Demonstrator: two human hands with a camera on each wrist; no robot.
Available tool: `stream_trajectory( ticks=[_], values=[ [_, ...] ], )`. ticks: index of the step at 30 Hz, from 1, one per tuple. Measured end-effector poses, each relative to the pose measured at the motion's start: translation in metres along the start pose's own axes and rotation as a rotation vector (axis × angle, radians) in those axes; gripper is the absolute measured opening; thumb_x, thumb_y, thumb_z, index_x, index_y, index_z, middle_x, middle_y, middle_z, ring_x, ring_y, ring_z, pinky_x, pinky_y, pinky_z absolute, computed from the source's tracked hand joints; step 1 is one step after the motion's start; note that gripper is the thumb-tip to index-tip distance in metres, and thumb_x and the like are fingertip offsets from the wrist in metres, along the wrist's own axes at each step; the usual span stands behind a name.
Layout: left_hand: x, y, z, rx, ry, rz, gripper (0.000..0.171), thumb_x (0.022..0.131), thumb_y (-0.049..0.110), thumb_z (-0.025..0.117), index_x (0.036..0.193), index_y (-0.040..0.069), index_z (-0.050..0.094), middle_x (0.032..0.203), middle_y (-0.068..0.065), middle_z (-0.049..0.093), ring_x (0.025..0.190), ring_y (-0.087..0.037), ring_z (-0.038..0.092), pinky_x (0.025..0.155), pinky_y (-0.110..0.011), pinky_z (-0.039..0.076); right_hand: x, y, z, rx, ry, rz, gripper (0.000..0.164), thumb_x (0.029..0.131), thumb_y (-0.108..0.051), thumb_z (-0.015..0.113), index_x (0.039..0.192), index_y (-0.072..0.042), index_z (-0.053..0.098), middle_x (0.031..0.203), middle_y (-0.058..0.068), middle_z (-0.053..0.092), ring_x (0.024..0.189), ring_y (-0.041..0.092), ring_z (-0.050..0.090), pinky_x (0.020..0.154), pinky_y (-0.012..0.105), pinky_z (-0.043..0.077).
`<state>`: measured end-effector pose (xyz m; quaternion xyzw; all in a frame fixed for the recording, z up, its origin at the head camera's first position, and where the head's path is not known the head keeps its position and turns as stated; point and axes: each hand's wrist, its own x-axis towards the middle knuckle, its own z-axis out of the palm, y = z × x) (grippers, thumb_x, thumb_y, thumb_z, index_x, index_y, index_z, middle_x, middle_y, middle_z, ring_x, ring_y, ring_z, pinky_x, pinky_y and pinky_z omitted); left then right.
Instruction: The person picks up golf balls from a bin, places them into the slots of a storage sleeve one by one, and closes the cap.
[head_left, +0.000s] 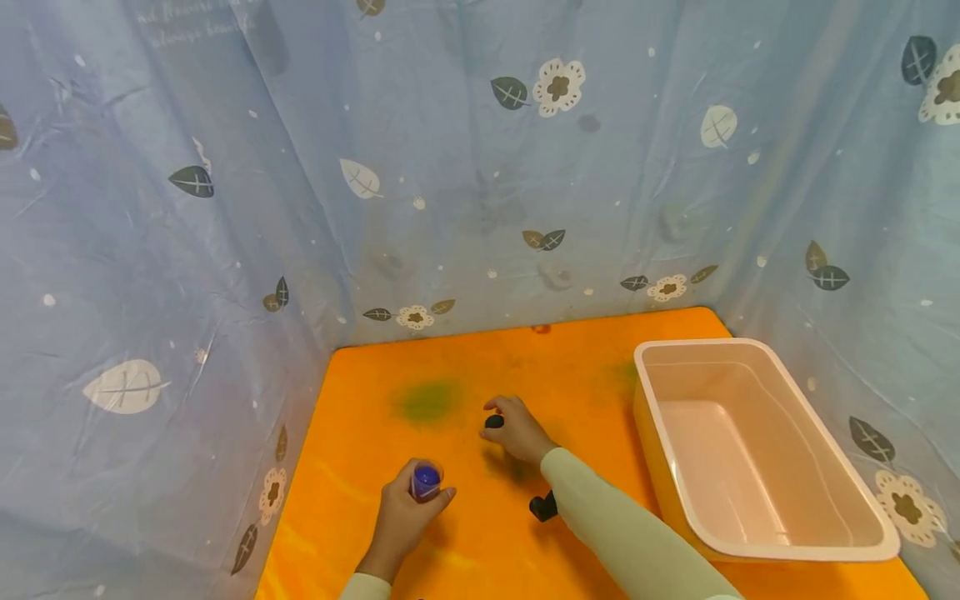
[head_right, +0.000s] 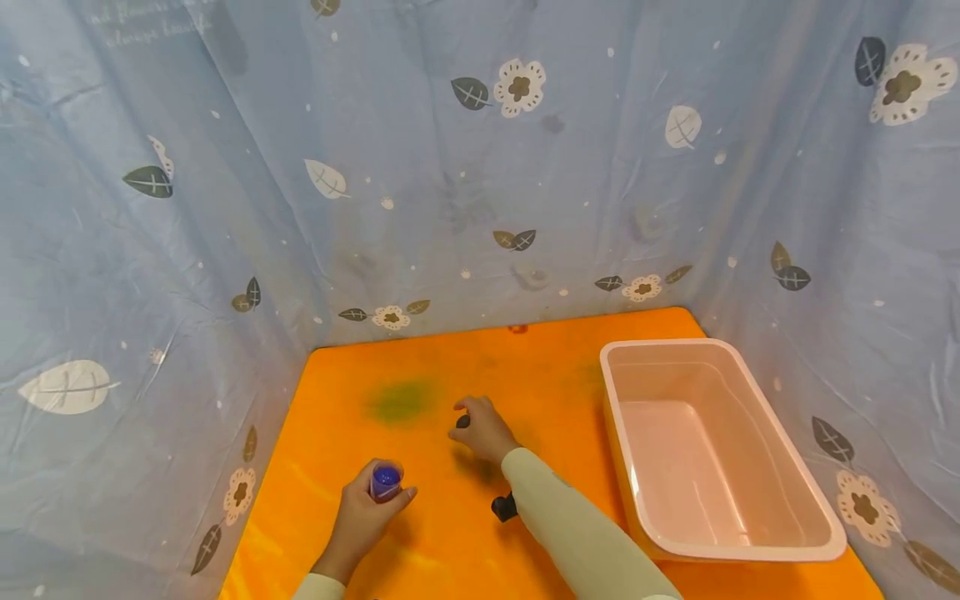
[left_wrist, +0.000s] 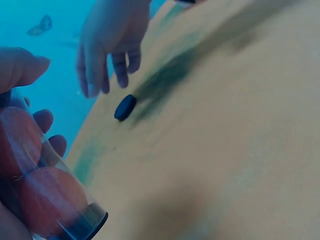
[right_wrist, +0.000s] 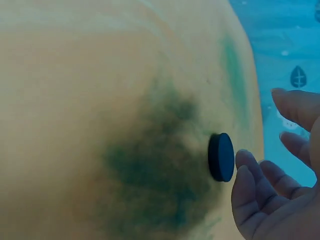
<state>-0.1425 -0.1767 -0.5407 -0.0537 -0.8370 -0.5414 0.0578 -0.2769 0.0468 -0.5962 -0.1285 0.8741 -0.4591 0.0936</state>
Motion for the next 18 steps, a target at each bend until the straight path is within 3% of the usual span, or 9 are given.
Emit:
stream_trajectory(
  ticks=[5, 10, 13, 18],
  values=[
    [-0.002, 0.000, 0.001, 0.003, -0.010, -0.007, 0.038, 0.074, 0.028, 0.084, 0.102, 0.013, 0.064, 0.091, 0.004, 0.066, 0.084, -0.023, 0.065, 0.070, -0.031, 0.052, 0.014, 0.002, 0.009, -0.127, 0.036, 0.059, 0.057, 0.084, -0.044, 0.072, 0.130, -0.017, 0.053, 0.120, 0.009, 0.045, 0.079, 0.016, 0.055, 0.069, 0.036, 0.048],
    [0.000, -0.002, 0.002, 0.020, -0.024, -0.013, 0.035, 0.076, 0.029, 0.083, 0.101, 0.017, 0.062, 0.091, 0.005, 0.064, 0.081, -0.016, 0.064, 0.067, -0.030, 0.052, 0.019, 0.007, 0.017, -0.169, 0.090, 0.091, 0.054, 0.082, -0.035, 0.077, 0.127, -0.014, 0.055, 0.116, 0.008, 0.046, 0.082, 0.021, 0.056, 0.074, 0.041, 0.048],
    [0.002, -0.015, 0.006, 0.018, 0.001, -0.014, 0.038, 0.073, 0.027, 0.085, 0.102, 0.016, 0.063, 0.090, 0.005, 0.065, 0.083, -0.018, 0.064, 0.069, -0.031, 0.052, 0.021, 0.012, 0.023, -0.227, 0.090, 0.071, 0.048, 0.083, -0.033, 0.076, 0.125, -0.017, 0.057, 0.114, 0.006, 0.046, 0.086, 0.021, 0.056, 0.076, 0.041, 0.049],
    [0.003, -0.038, 0.010, 0.005, 0.009, -0.037, 0.042, 0.071, 0.034, 0.086, 0.103, 0.019, 0.063, 0.092, 0.005, 0.066, 0.086, -0.023, 0.064, 0.070, -0.031, 0.052, 0.021, 0.019, 0.032, -0.362, 0.040, 0.004, 0.028, 0.088, -0.027, 0.071, 0.114, -0.021, 0.063, 0.103, 0.001, 0.045, 0.075, 0.017, 0.053, 0.066, 0.035, 0.046]
  ],
)
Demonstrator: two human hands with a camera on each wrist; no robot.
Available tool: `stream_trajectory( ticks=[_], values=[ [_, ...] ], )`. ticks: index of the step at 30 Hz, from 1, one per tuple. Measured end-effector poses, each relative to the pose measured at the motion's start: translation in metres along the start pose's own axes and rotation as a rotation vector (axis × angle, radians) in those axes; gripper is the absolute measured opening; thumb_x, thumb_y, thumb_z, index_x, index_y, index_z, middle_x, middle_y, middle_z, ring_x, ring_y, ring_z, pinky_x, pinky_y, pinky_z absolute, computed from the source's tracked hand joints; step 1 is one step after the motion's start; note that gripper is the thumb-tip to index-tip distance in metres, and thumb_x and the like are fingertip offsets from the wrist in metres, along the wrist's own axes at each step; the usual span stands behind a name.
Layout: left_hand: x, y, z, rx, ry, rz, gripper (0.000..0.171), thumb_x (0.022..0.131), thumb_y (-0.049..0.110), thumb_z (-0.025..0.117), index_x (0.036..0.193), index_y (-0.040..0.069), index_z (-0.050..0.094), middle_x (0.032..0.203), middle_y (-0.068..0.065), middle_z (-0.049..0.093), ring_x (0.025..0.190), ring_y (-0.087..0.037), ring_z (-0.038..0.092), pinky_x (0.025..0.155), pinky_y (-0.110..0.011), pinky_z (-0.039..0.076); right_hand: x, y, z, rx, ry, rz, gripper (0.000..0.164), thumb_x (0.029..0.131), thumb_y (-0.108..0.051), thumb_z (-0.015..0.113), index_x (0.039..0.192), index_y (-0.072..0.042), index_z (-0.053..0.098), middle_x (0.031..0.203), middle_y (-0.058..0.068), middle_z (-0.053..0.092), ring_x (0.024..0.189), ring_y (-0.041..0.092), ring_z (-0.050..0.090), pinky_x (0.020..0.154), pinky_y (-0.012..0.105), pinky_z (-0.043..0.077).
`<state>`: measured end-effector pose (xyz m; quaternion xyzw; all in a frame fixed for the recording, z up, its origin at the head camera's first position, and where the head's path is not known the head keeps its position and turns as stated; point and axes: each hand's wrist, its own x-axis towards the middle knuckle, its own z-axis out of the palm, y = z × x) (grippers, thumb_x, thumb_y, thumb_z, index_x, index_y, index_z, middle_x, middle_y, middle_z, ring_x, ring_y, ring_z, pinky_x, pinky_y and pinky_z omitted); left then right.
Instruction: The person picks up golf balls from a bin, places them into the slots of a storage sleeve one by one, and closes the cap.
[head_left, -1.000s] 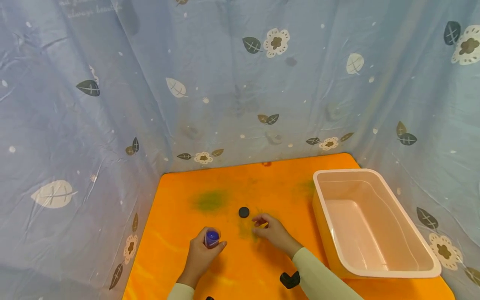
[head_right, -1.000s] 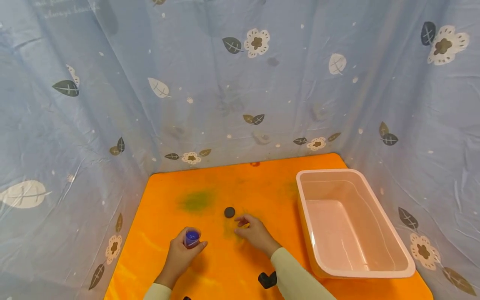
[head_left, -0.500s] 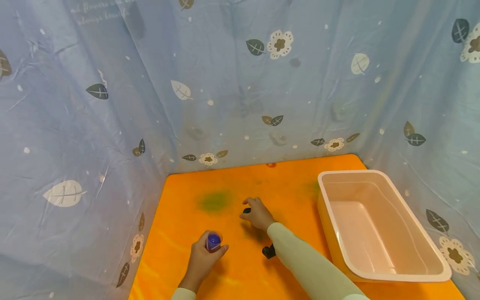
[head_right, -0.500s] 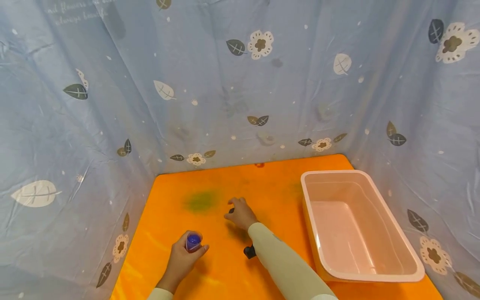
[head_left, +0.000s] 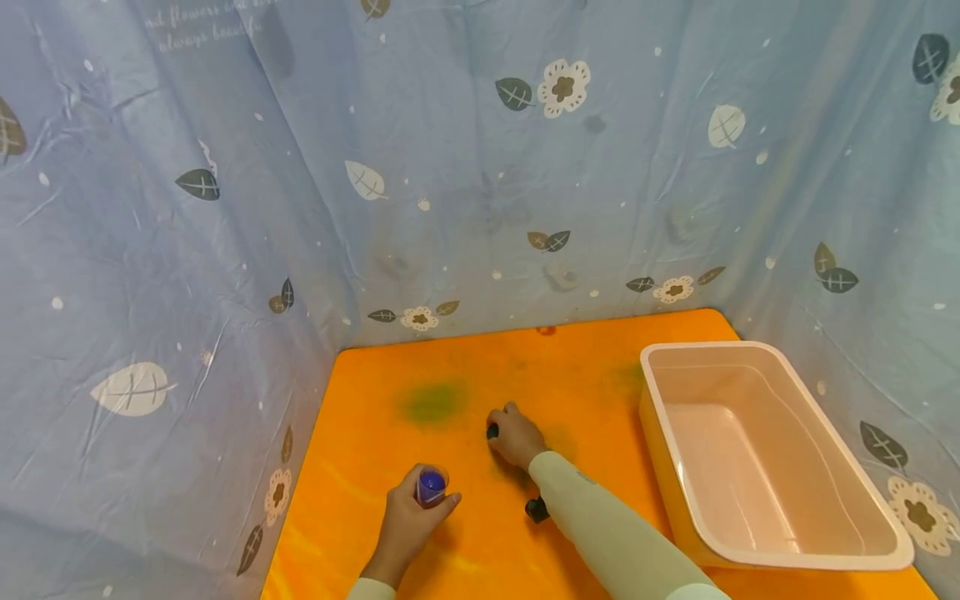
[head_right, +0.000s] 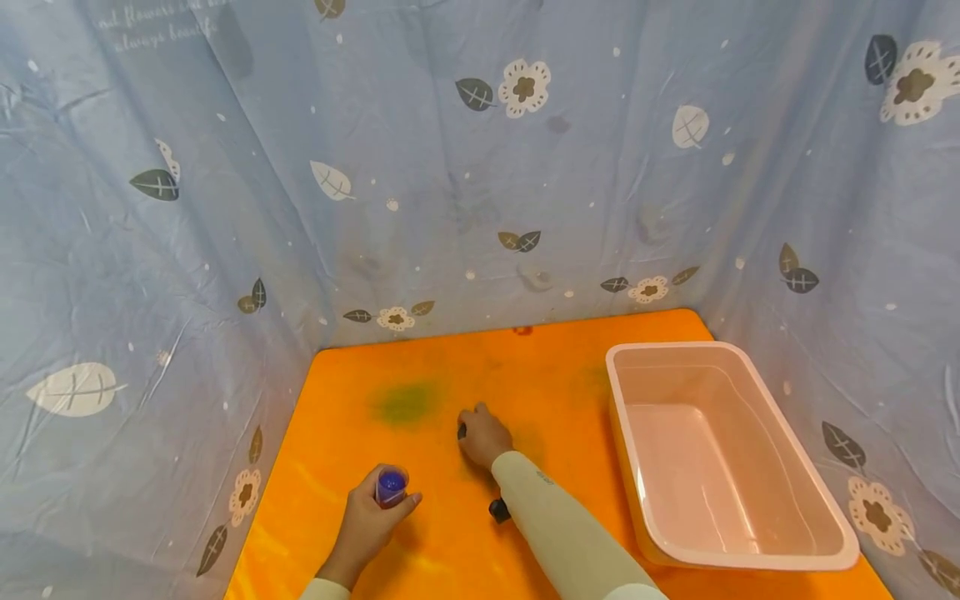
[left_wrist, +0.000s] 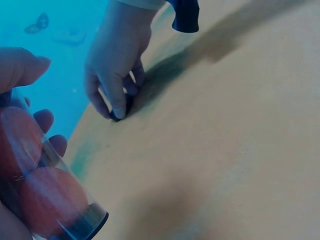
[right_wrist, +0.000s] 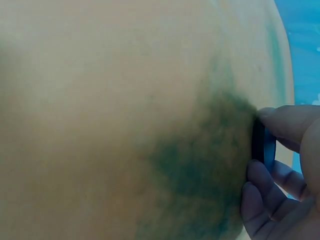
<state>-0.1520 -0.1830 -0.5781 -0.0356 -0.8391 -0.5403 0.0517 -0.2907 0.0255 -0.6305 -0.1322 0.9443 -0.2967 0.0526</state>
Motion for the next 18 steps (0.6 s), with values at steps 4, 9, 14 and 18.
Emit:
stream_trajectory(
  ticks=[4, 9, 14, 18],
  values=[
    [-0.001, -0.005, 0.000, -0.006, -0.041, -0.012, 0.042, 0.073, 0.042, 0.083, 0.103, 0.022, 0.061, 0.094, 0.003, 0.065, 0.083, -0.019, 0.064, 0.067, -0.030, 0.052, -0.003, 0.001, -0.001, -0.011, -0.023, -0.028, 0.024, 0.089, -0.024, 0.069, 0.112, -0.020, 0.064, 0.098, 0.000, 0.042, 0.068, 0.016, 0.049, 0.059, 0.033, 0.042],
    [0.001, -0.007, 0.001, -0.006, -0.065, 0.031, 0.045, 0.075, 0.042, 0.081, 0.106, 0.017, 0.061, 0.095, 0.003, 0.065, 0.084, -0.019, 0.064, 0.067, -0.032, 0.053, -0.007, 0.003, -0.012, 0.019, -0.040, -0.029, 0.023, 0.090, -0.021, 0.068, 0.112, -0.017, 0.064, 0.098, 0.002, 0.042, 0.072, 0.018, 0.050, 0.062, 0.034, 0.043],
    [0.003, -0.007, 0.004, -0.027, -0.043, 0.041, 0.044, 0.072, 0.042, 0.083, 0.104, 0.020, 0.062, 0.094, 0.004, 0.066, 0.087, -0.025, 0.065, 0.070, -0.032, 0.053, -0.012, 0.006, -0.033, 0.101, -0.016, -0.017, 0.031, 0.090, -0.023, 0.067, 0.120, -0.015, 0.062, 0.106, 0.004, 0.046, 0.083, 0.018, 0.054, 0.073, 0.038, 0.047],
    [0.002, -0.008, 0.004, -0.020, -0.031, 0.034, 0.041, 0.071, 0.040, 0.084, 0.102, 0.024, 0.062, 0.092, 0.005, 0.066, 0.087, -0.027, 0.065, 0.069, -0.031, 0.052, -0.022, 0.006, -0.049, 0.234, 0.031, 0.001, 0.029, 0.090, -0.026, 0.068, 0.118, -0.019, 0.062, 0.107, 0.003, 0.047, 0.088, 0.018, 0.054, 0.077, 0.037, 0.048]
  ],
)
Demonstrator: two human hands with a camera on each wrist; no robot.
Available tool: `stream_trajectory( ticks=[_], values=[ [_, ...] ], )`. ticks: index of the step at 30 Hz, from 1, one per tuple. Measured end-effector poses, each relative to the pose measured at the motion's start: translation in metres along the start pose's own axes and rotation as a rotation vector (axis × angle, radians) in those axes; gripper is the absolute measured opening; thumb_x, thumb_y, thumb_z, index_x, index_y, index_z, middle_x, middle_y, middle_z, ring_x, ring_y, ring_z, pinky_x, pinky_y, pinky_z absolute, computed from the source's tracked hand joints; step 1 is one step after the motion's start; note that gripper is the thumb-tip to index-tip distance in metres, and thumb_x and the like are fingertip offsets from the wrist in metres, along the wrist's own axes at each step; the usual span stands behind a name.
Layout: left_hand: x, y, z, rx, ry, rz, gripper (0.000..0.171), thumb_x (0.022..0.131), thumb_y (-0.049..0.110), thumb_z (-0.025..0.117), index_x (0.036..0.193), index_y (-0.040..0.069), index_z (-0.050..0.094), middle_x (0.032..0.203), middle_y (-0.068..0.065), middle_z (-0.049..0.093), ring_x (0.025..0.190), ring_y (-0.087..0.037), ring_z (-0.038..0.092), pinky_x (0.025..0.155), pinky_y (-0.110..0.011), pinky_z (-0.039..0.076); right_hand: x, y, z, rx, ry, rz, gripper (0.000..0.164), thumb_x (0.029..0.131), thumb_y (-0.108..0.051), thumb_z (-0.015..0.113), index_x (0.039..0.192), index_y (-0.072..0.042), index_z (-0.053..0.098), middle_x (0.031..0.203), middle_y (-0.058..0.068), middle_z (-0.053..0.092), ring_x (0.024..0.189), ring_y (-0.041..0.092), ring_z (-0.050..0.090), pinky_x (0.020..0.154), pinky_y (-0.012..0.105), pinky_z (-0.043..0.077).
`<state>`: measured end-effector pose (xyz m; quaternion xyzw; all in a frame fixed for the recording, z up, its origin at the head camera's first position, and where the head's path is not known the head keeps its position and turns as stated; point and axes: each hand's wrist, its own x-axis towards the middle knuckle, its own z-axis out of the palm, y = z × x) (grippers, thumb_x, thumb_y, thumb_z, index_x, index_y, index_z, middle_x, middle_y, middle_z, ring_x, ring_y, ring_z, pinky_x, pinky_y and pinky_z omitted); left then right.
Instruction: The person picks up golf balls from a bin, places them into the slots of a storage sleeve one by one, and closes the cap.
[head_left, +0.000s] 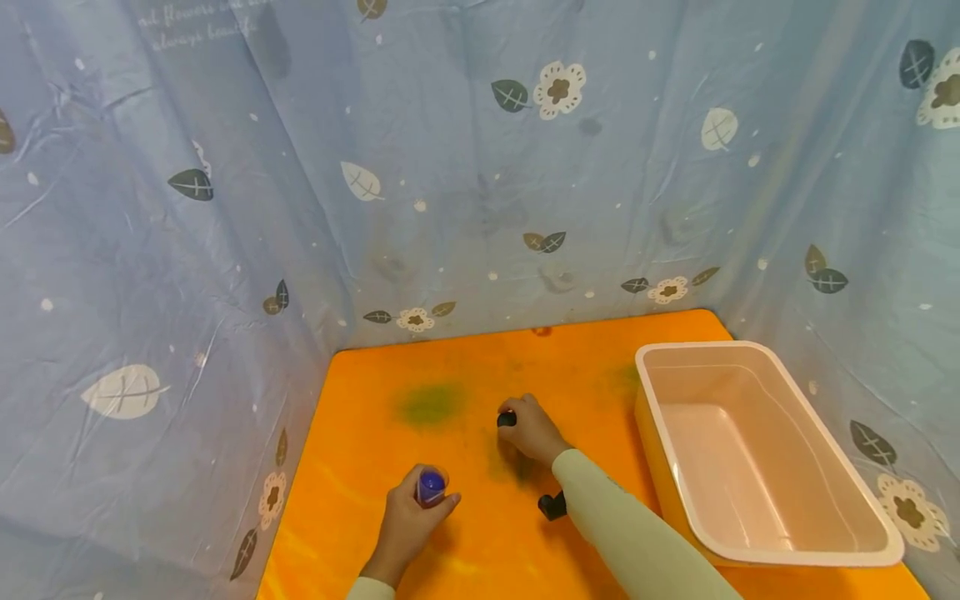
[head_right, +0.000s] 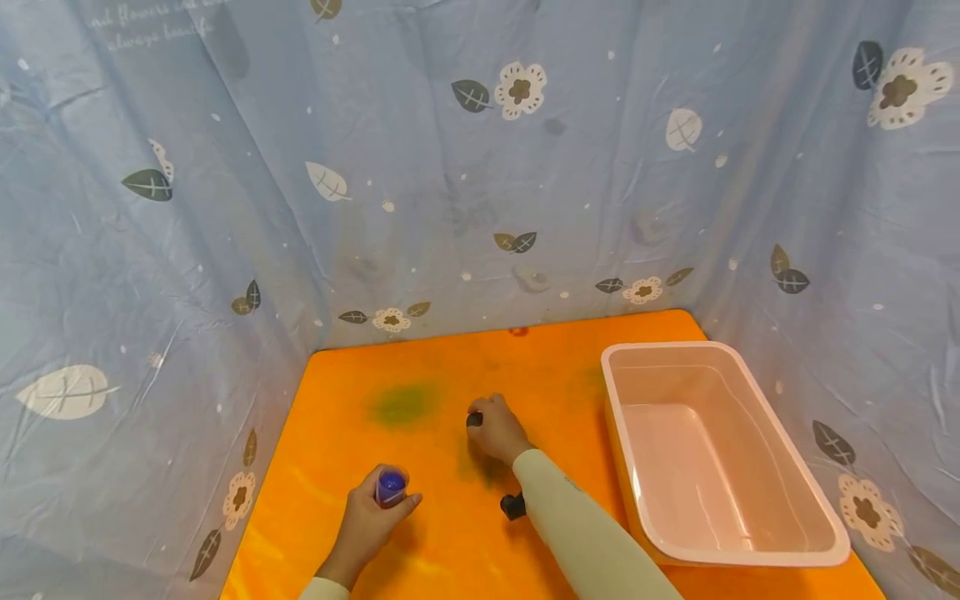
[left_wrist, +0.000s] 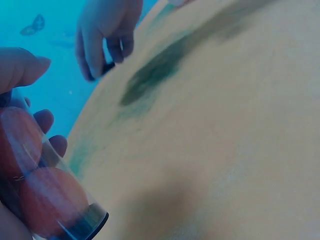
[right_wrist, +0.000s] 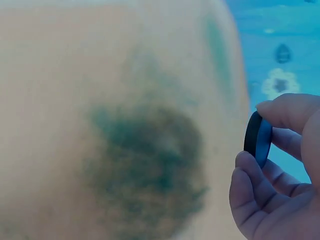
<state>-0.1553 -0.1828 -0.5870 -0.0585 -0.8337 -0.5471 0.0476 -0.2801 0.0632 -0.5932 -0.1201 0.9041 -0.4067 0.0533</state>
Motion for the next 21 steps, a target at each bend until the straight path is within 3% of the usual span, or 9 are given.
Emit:
stream_trajectory(
  ticks=[6, 13, 17, 21],
  values=[
    [0.000, 0.002, 0.001, 0.019, -0.042, 0.002, 0.040, 0.075, 0.039, 0.082, 0.104, 0.021, 0.061, 0.094, -0.001, 0.066, 0.081, -0.016, 0.064, 0.066, -0.030, 0.053, -0.030, -0.008, -0.024, 0.114, 0.092, -0.033, 0.029, 0.089, -0.026, 0.070, 0.117, -0.025, 0.062, 0.111, 0.001, 0.050, 0.085, 0.016, 0.053, 0.073, 0.030, 0.049],
    [0.003, 0.004, 0.006, -0.005, -0.069, -0.046, 0.042, 0.072, 0.047, 0.081, 0.103, 0.025, 0.061, 0.099, -0.008, 0.067, 0.085, -0.015, 0.064, 0.069, -0.030, 0.053, -0.083, -0.014, -0.053, 0.246, 0.197, -0.024, 0.031, 0.086, -0.024, 0.074, 0.115, -0.029, 0.062, 0.110, -0.002, 0.051, 0.072, 0.022, 0.052, 0.060, 0.030, 0.049],
    [0.004, 0.004, 0.010, -0.006, -0.074, -0.057, 0.042, 0.071, 0.048, 0.081, 0.102, 0.027, 0.061, 0.098, -0.007, 0.067, 0.082, -0.014, 0.064, 0.067, -0.030, 0.053, -0.102, -0.016, -0.064, 0.289, 0.198, -0.023, 0.031, 0.087, -0.025, 0.073, 0.115, -0.031, 0.062, 0.112, -0.003, 0.051, 0.077, 0.025, 0.052, 0.063, 0.031, 0.049],
    [0.007, 0.006, 0.017, -0.010, -0.099, -0.031, 0.044, 0.073, 0.046, 0.081, 0.104, 0.021, 0.062, 0.095, -0.004, 0.067, 0.082, -0.017, 0.065, 0.066, -0.030, 0.053, -0.111, -0.018, -0.071, 0.392, 0.158, 0.003, 0.030, 0.088, -0.031, 0.071, 0.117, -0.031, 0.061, 0.117, -0.001, 0.049, 0.080, 0.027, 0.052, 0.065, 0.033, 0.049]
  ],
)
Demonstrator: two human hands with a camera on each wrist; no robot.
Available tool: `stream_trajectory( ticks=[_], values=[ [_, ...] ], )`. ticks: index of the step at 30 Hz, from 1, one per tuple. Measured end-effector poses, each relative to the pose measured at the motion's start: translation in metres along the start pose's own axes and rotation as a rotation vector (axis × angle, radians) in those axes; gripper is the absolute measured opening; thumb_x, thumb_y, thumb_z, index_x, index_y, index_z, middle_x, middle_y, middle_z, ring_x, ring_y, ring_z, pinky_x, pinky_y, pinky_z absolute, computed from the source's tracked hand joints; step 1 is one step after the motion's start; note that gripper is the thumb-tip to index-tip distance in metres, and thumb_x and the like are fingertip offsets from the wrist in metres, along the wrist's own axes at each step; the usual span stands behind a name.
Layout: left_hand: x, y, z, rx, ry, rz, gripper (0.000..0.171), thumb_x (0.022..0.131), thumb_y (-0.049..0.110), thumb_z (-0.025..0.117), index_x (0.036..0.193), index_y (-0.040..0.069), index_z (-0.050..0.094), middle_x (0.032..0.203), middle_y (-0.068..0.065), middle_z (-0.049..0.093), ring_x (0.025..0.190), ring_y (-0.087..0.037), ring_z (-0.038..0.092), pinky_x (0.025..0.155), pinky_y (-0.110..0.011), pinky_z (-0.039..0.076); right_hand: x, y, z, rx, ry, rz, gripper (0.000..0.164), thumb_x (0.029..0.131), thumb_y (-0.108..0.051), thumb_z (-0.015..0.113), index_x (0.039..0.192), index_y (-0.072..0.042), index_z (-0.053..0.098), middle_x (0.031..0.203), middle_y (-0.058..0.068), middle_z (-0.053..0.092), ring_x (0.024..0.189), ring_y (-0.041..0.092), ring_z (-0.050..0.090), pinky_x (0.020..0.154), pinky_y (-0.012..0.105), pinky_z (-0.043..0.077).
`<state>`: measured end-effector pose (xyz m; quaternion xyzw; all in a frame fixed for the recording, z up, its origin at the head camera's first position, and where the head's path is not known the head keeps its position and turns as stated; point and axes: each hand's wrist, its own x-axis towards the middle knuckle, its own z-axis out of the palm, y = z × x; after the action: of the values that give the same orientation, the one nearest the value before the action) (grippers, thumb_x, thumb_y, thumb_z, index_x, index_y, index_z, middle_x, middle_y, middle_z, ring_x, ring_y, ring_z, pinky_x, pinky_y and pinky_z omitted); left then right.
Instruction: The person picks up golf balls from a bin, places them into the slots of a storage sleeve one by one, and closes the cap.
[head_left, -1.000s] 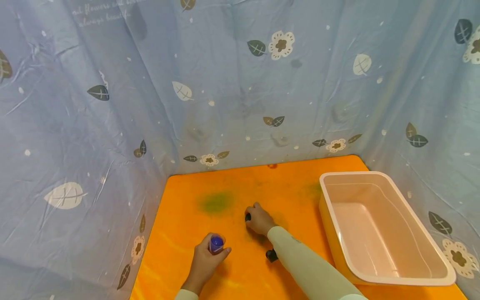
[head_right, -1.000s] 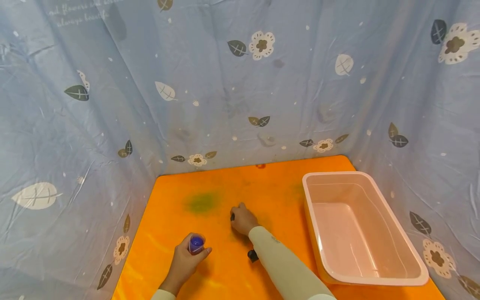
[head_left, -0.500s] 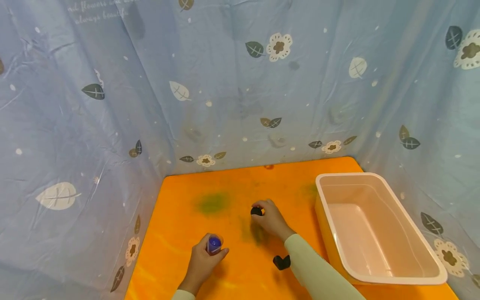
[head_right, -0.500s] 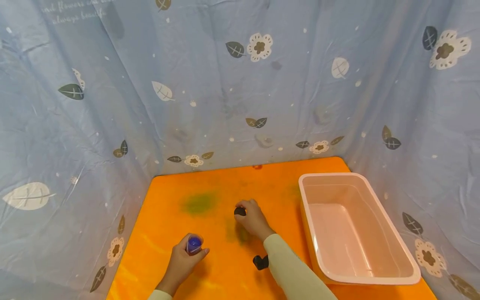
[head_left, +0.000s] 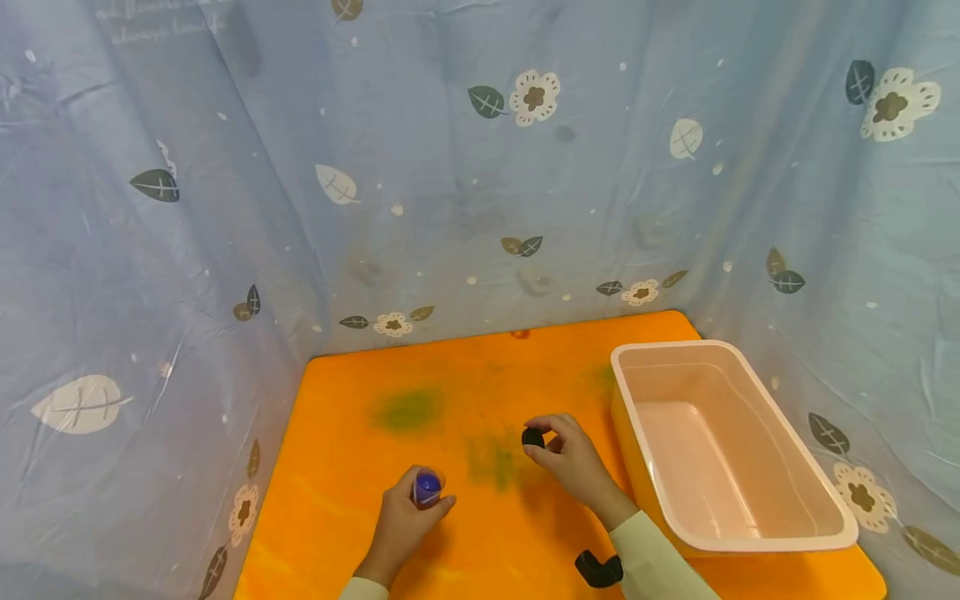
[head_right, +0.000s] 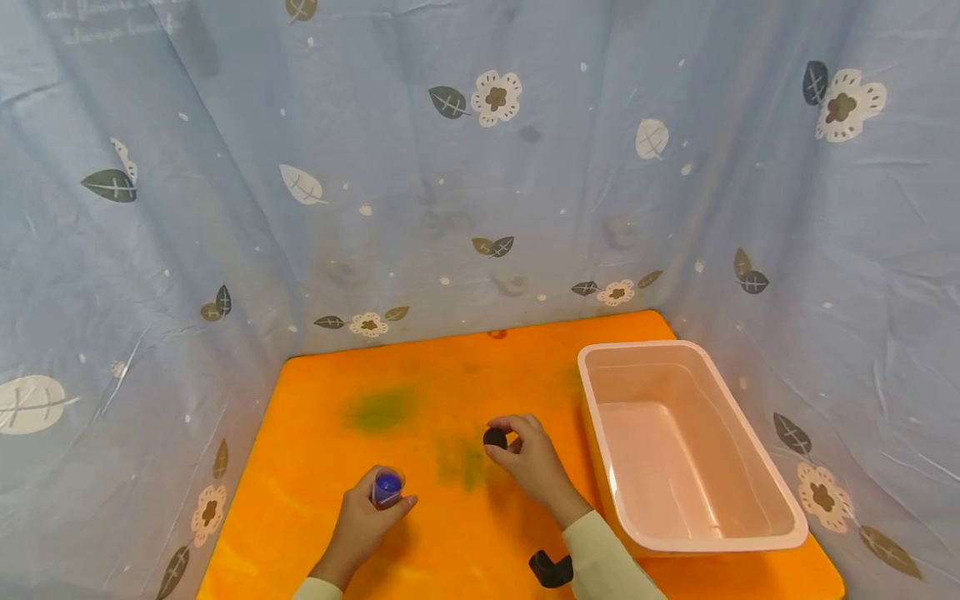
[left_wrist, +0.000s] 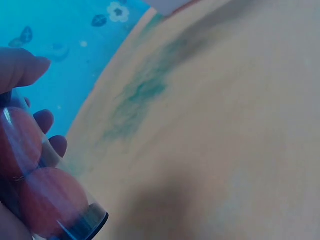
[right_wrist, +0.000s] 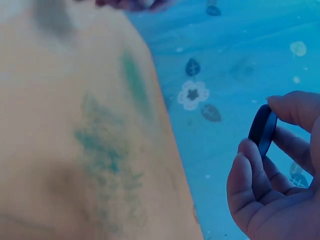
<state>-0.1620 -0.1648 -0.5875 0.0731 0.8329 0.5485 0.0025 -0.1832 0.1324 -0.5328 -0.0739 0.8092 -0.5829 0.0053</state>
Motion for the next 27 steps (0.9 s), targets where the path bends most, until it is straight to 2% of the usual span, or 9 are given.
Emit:
stream_trajectory(
  ticks=[4, 9, 14, 16, 20, 23, 25, 27],
  values=[
    [0.004, 0.004, 0.006, -0.007, -0.021, 0.033, 0.044, 0.074, 0.043, 0.082, 0.105, 0.019, 0.062, 0.095, 0.002, 0.066, 0.087, -0.020, 0.064, 0.069, -0.029, 0.052, -0.004, -0.009, 0.000, 0.113, -0.047, 0.036, 0.033, 0.088, -0.036, 0.070, 0.119, -0.029, 0.061, 0.121, 0.000, 0.048, 0.080, 0.028, 0.054, 0.063, 0.035, 0.048],
    [0.009, 0.020, 0.019, -0.048, -0.070, 0.065, 0.036, 0.076, 0.030, 0.083, 0.103, 0.020, 0.061, 0.093, 0.003, 0.065, 0.085, -0.019, 0.064, 0.070, -0.030, 0.052, -0.007, -0.022, 0.003, 0.188, -0.101, -0.019, 0.034, 0.090, -0.033, 0.068, 0.122, -0.025, 0.059, 0.116, 0.005, 0.053, 0.082, 0.032, 0.056, 0.064, 0.036, 0.050],
    [0.007, 0.044, 0.032, -0.092, -0.150, 0.170, 0.033, 0.078, 0.014, 0.081, 0.103, 0.014, 0.060, 0.089, -0.001, 0.066, 0.077, -0.017, 0.064, 0.066, -0.032, 0.054, -0.011, -0.029, 0.010, 0.311, -0.196, -0.055, 0.035, 0.093, -0.025, 0.065, 0.126, -0.018, 0.057, 0.115, 0.013, 0.057, 0.090, 0.035, 0.060, 0.078, 0.040, 0.052],
    [0.008, 0.045, 0.039, -0.091, -0.163, 0.233, 0.032, 0.078, 0.013, 0.081, 0.102, 0.013, 0.059, 0.087, -0.002, 0.066, 0.072, -0.014, 0.063, 0.062, -0.031, 0.053, -0.013, -0.031, 0.013, 0.335, -0.231, -0.065, 0.034, 0.094, -0.023, 0.064, 0.126, -0.017, 0.057, 0.116, 0.014, 0.056, 0.091, 0.035, 0.061, 0.080, 0.041, 0.052],
    [0.013, 0.035, 0.054, -0.082, -0.192, 0.302, 0.033, 0.079, 0.019, 0.081, 0.105, 0.016, 0.059, 0.090, -0.002, 0.066, 0.073, -0.011, 0.062, 0.061, -0.029, 0.053, -0.015, -0.032, 0.017, 0.297, -0.276, -0.103, 0.032, 0.094, -0.023, 0.064, 0.125, -0.015, 0.058, 0.118, 0.012, 0.055, 0.091, 0.033, 0.062, 0.078, 0.041, 0.052],
    [0.014, 0.030, 0.062, -0.086, -0.217, 0.315, 0.035, 0.079, 0.020, 0.080, 0.107, 0.021, 0.060, 0.095, 0.000, 0.067, 0.078, -0.012, 0.065, 0.064, -0.029, 0.054, -0.017, -0.032, 0.018, 0.217, -0.291, -0.114, 0.030, 0.093, -0.027, 0.065, 0.122, -0.019, 0.060, 0.116, 0.006, 0.059, 0.089, 0.029, 0.063, 0.077, 0.039, 0.053],
    [0.014, 0.030, 0.064, -0.095, -0.227, 0.329, 0.036, 0.080, 0.018, 0.080, 0.110, 0.021, 0.060, 0.098, 0.002, 0.067, 0.079, -0.013, 0.066, 0.064, -0.029, 0.054, -0.019, -0.033, 0.018, 0.152, -0.298, -0.124, 0.030, 0.092, -0.029, 0.065, 0.121, -0.023, 0.061, 0.115, 0.001, 0.061, 0.087, 0.026, 0.063, 0.075, 0.037, 0.053],
    [0.011, 0.039, 0.064, -0.098, -0.233, 0.348, 0.037, 0.080, 0.013, 0.080, 0.111, 0.019, 0.061, 0.099, 0.003, 0.067, 0.080, -0.013, 0.066, 0.064, -0.029, 0.054, -0.020, -0.035, 0.018, 0.088, -0.306, -0.140, 0.029, 0.092, -0.030, 0.065, 0.121, -0.025, 0.062, 0.113, -0.001, 0.063, 0.081, 0.023, 0.062, 0.071, 0.035, 0.052]
  ],
)
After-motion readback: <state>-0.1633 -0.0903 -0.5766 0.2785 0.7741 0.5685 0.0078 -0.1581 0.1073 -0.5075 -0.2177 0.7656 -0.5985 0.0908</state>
